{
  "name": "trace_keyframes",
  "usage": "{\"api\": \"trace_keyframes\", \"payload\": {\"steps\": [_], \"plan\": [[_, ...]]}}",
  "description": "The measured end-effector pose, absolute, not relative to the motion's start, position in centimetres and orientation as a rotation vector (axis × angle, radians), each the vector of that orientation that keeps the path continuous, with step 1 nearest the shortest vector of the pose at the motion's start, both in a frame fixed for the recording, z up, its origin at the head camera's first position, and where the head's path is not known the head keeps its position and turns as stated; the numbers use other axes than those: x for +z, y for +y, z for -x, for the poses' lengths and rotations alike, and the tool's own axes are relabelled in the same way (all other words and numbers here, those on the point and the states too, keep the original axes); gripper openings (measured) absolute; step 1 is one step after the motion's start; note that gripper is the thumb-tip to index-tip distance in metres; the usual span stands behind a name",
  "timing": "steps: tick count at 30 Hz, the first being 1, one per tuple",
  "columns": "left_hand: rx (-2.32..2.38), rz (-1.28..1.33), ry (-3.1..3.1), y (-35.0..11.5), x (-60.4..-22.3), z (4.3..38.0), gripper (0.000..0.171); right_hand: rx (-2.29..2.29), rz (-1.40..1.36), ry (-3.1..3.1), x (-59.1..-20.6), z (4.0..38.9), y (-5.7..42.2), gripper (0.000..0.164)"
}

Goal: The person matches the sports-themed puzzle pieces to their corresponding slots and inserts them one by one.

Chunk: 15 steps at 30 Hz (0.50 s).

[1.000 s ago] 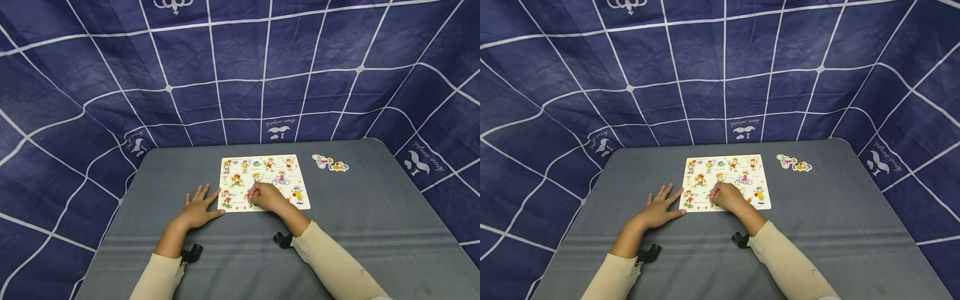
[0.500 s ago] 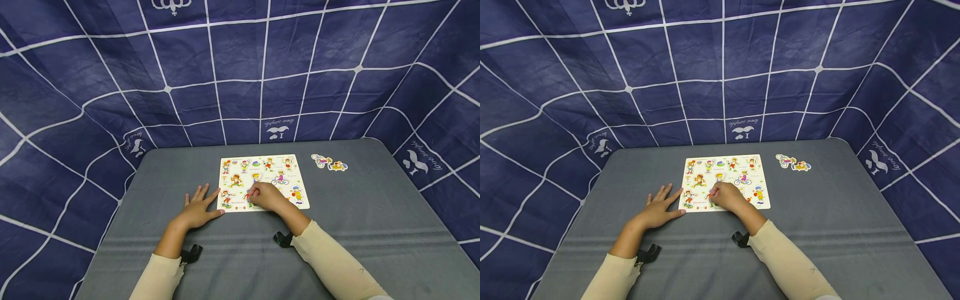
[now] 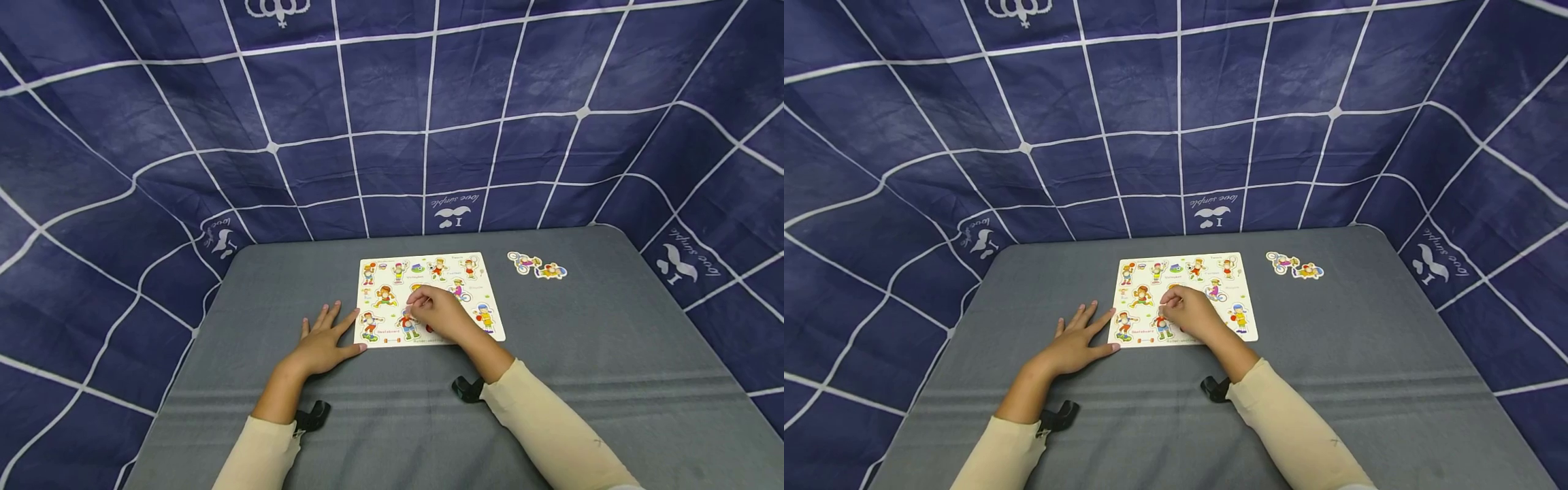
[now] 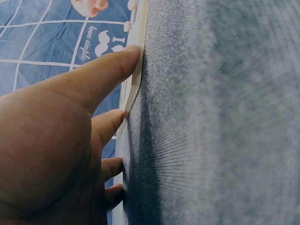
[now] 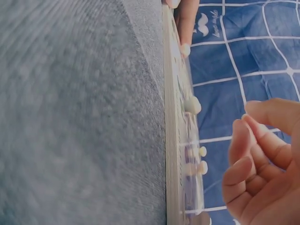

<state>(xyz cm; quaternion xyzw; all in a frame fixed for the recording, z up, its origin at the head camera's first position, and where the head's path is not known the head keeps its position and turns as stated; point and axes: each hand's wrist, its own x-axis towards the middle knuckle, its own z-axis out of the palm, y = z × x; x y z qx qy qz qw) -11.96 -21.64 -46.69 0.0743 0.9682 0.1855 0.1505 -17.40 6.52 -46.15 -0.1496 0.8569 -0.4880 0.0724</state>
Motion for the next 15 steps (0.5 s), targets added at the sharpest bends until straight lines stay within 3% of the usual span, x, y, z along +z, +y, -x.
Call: {"api": "trace_keyframes", "payload": {"steps": [15], "plan": [[0.547, -0.222, 2.786, -21.5, -46.5, 11.6, 0.082, -1.747, 0.395, 2.532, -44.7, 17.4, 7.2, 0.016]]}}
